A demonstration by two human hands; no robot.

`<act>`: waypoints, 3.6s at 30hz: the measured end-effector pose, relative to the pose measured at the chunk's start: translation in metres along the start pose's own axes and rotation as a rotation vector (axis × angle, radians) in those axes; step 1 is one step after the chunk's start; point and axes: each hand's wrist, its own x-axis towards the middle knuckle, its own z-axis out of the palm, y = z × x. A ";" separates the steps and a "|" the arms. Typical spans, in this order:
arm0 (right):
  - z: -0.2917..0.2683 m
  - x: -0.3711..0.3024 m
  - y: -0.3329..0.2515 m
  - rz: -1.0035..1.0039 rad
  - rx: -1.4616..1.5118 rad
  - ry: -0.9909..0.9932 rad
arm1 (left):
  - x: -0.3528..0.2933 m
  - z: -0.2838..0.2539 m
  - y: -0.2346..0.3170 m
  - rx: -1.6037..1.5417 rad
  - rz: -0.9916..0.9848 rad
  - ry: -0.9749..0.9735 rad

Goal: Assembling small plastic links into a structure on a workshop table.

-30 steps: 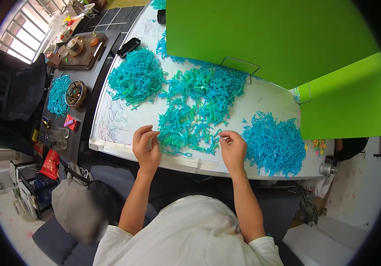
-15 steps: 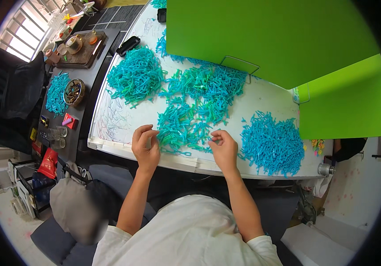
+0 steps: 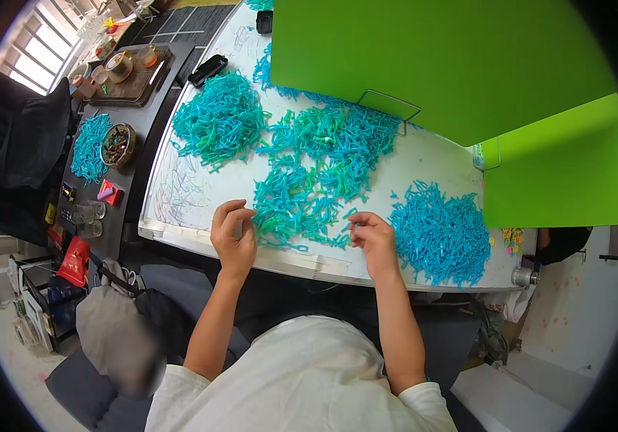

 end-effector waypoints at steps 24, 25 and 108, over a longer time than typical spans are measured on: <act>0.037 0.029 0.045 -0.792 -1.565 0.206 | 0.000 0.001 0.001 -0.018 -0.030 -0.017; 0.034 0.029 0.045 -0.724 -1.526 0.225 | -0.001 0.000 0.000 -0.019 -0.030 -0.017; 0.000 0.004 0.002 0.007 -0.101 -0.227 | -0.001 -0.001 -0.007 -0.062 -0.079 -0.032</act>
